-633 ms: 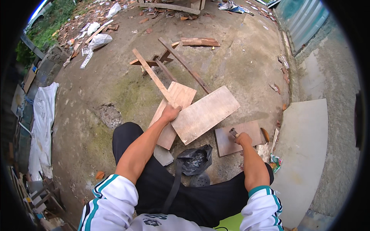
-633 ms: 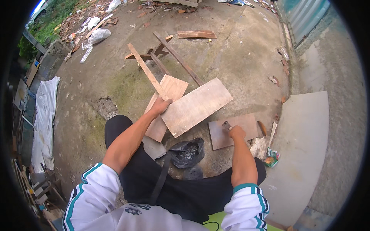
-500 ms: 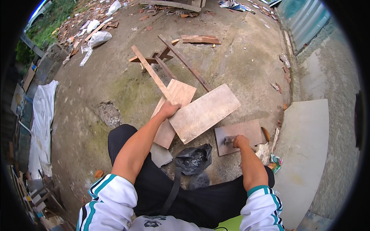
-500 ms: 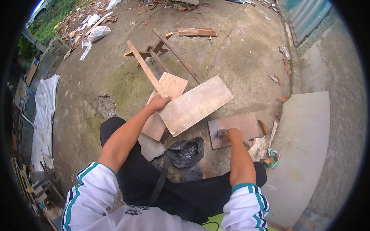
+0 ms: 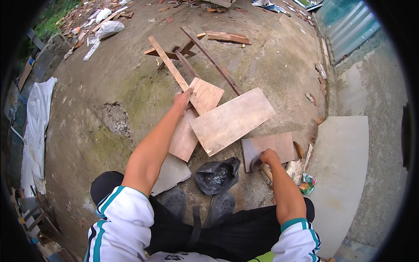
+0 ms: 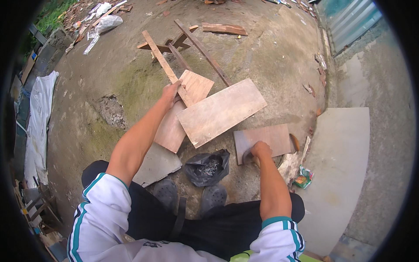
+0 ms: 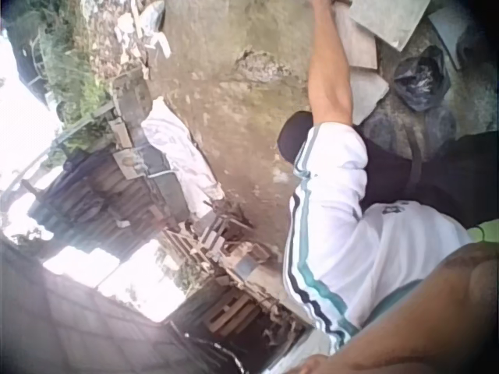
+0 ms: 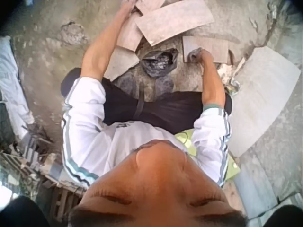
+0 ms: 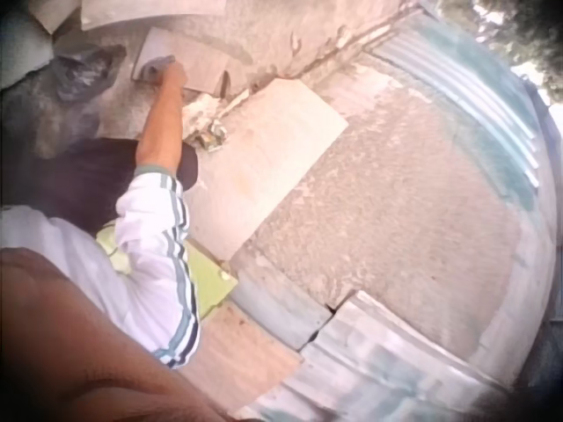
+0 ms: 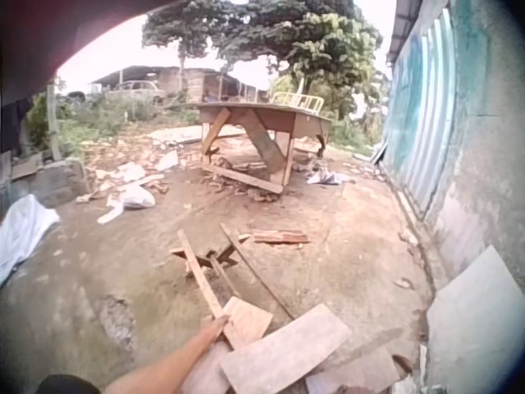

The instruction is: The person assembles a small wooden stool by hammering nails into wooden planks and attaching them to a frame. They position the planks, drive nails with a hammer, and lift the assembled structure to inspect it.

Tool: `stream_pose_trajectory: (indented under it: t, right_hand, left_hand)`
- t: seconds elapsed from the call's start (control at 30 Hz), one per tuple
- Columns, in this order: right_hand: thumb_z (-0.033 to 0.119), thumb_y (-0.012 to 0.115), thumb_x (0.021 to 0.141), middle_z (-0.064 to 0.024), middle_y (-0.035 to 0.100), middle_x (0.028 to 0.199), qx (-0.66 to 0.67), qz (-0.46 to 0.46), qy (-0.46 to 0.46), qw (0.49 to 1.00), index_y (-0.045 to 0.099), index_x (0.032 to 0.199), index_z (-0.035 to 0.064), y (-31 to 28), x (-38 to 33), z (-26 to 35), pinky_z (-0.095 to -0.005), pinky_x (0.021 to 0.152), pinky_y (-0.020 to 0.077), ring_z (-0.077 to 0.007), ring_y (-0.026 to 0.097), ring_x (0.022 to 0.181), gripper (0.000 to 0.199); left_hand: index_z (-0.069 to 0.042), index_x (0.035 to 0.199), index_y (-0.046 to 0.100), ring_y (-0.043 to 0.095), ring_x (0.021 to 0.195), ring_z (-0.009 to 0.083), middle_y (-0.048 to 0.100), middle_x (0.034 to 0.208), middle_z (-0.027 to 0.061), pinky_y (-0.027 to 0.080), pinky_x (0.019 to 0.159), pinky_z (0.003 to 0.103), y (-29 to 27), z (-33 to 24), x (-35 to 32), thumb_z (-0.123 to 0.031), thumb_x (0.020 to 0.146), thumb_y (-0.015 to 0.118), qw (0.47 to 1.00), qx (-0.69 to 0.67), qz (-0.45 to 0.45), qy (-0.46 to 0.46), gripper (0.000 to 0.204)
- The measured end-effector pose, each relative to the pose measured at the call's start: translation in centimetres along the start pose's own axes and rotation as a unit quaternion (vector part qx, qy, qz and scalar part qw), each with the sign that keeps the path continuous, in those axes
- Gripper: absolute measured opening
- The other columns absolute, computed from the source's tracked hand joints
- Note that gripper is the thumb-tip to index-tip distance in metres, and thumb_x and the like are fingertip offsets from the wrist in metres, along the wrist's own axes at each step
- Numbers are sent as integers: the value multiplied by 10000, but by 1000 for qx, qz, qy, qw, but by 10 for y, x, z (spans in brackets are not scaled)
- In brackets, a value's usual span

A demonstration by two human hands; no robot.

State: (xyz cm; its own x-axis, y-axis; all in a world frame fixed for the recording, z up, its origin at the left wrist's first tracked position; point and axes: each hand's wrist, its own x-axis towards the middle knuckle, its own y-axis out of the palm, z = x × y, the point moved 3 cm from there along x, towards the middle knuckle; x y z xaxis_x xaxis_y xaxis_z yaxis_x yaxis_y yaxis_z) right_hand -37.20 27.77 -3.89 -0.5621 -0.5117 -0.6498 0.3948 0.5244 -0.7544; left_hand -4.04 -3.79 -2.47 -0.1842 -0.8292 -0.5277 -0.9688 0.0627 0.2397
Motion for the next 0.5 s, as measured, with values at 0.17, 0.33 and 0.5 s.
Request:
stream_pose_trajectory:
  t: [0.17,0.33,0.5]
  right_hand:
    - [748,299,932,-179,598,1293,698,40,18,715,444,1430,47,-10,-21,85,-563,956,467,-348,585,1131,871]
    - [623,527,945,-211,479,1434,805,51,-107,582,315,1480,-1,-28,-53,166,-563,1002,461,-381,553,1216,849]
    - [412,703,916,-243,552,1333,806,-153,55,569,419,1338,-152,-56,-53,151,-500,957,511,-367,610,1133,759]
  left_hand:
    - [12,1138,520,630,809,228,599,947,101,562,680,383,4,-1,27,-433,887,725,987,-160,-1,-30,550]
    - [-116,997,494,473,682,177,432,813,18,466,613,355,24,3,34,-440,948,649,974,-214,35,-61,363]
    - [-49,1161,479,582,853,247,538,1001,103,539,740,436,61,-19,9,-379,988,595,964,-234,100,-71,390]
